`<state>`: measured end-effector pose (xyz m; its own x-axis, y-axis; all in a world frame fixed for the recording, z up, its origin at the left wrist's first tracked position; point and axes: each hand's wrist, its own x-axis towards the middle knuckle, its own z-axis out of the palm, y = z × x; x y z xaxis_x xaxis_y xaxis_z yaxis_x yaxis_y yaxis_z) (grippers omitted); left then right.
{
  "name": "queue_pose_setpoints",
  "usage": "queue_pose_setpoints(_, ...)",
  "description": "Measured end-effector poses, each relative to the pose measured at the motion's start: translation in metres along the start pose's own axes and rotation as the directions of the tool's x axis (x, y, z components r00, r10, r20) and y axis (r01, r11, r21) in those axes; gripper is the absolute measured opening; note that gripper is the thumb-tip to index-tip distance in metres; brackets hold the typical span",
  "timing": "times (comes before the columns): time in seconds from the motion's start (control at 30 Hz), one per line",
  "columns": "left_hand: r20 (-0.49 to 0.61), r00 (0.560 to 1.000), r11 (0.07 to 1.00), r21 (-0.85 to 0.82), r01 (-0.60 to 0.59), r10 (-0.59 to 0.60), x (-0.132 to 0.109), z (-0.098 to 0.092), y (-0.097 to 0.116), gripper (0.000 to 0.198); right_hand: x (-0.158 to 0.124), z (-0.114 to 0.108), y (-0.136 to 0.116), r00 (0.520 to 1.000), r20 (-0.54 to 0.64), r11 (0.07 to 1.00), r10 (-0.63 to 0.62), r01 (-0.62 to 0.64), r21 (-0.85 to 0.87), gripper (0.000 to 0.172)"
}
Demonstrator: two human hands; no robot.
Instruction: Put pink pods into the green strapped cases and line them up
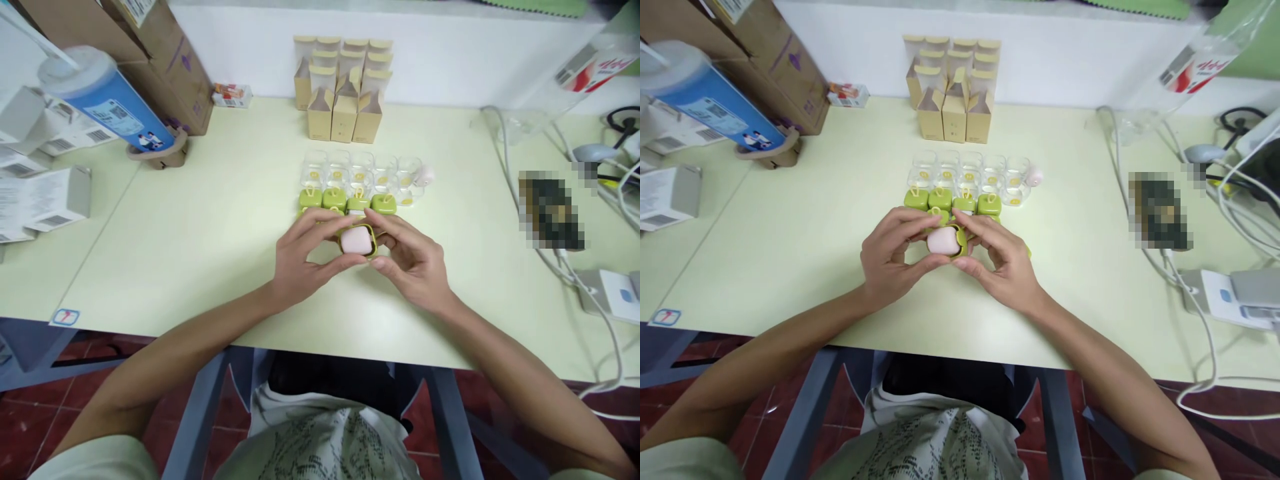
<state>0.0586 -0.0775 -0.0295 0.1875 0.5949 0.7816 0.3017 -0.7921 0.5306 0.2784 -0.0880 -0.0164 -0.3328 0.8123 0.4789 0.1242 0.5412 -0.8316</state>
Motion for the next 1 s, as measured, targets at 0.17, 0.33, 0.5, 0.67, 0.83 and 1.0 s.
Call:
queue_pose_setpoints(0.17,0.039,0.996,0.996,0.003,0.084,-0.084,-0.003,-0.002,0.007,0.033,0.003,-0.006,0.001,0.999,-0.042,0.985,-0.035,0.027,-0.171,0.051)
queue_pose_setpoints(0.33,0.127,0.981,0.987,0.040,-0.153,0.146,-0.002,0.001,0.017,0.021,0.017,-0.052,0.008,0.926,-0.371,0.954,-0.066,-0.050,-0.296,0.043)
queue_pose_setpoints(0.5,0.098,0.979,0.979,0.083,-0.188,0.180,-0.004,0.004,0.012,0.012,0.023,-0.102,0.029,0.992,-0.126,0.801,0.023,-0.094,-0.592,0.042)
queue_pose_setpoints(0.67,0.109,0.972,0.971,0.095,-0.218,0.208,-0.007,0.007,0.007,0.010,0.020,-0.102,0.039,0.994,0.092,0.645,0.060,0.032,-0.764,0.031)
queue_pose_setpoints(0.83,0.140,0.964,0.965,0.101,-0.243,0.228,-0.008,0.009,0.009,0.010,0.020,-0.093,0.040,0.989,0.143,0.487,0.049,0.101,-0.867,0.030)
queue_pose_setpoints(1.0,0.152,0.960,0.961,0.112,-0.255,0.237,-0.009,0.009,0.008,0.010,0.020,-0.091,0.043,0.986,0.164,0.490,0.033,0.127,-0.862,0.035)
